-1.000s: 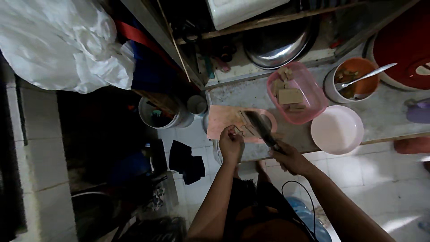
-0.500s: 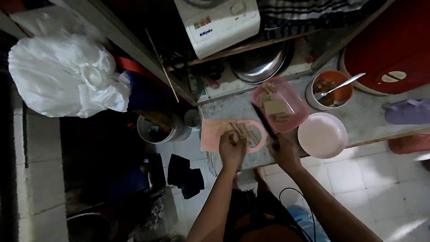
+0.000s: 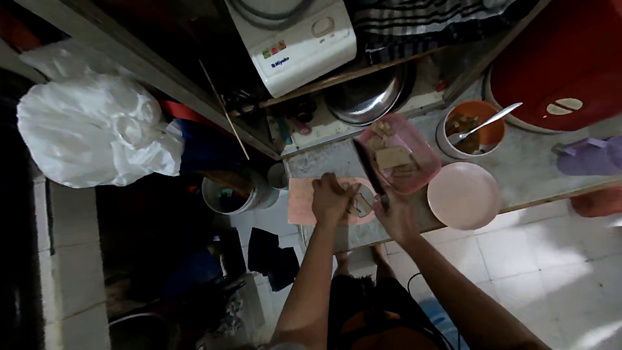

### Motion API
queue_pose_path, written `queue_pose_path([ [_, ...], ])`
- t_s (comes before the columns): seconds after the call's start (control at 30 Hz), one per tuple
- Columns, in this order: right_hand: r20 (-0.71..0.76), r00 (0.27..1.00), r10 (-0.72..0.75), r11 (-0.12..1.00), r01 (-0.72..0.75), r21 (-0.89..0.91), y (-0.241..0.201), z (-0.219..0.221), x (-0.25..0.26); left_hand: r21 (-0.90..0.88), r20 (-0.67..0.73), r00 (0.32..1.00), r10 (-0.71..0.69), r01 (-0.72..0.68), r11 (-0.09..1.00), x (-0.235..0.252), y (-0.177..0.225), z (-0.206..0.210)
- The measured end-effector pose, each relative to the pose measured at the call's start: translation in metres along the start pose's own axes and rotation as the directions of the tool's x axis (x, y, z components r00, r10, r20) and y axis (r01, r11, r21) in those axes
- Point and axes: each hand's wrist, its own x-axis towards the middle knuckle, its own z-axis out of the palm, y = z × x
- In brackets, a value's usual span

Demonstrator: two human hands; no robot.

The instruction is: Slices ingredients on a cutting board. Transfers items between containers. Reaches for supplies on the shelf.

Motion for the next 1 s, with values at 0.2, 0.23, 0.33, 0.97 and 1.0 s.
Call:
queue_pose_path([
  [0.2,-0.027,0.999,-0.027,0.977,0.021,-0.211,0.001,0.044,0.017,0.156,0.006,1.0,-0.011,0.01,0.988,0.007,0.001,0.016],
  [0.23,-0.023,1.0,-0.003,0.978,-0.002,-0.21,-0.002,0.044,0.018,0.168,0.016,1.0,-0.004,0.001,0.986,0.008,-0.001,0.015],
  [0.33,-0.021,0.997,0.068,0.993,-0.07,-0.097,-0.011,0.038,0.018,0.191,0.051,0.999,-0.006,-0.004,0.982,0.008,-0.006,0.006],
  [0.97,0.102,0.994,0.048,0.998,-0.043,-0.052,-0.043,0.075,0.006,-0.258,-0.036,0.996,-0.082,0.07,0.964,-0.002,-0.034,0.006],
  [1.0,0.088,0.995,0.047,0.999,-0.045,-0.026,-0.042,0.072,0.006,-0.309,-0.032,0.996,-0.081,0.067,0.949,-0.002,-0.033,0.007],
])
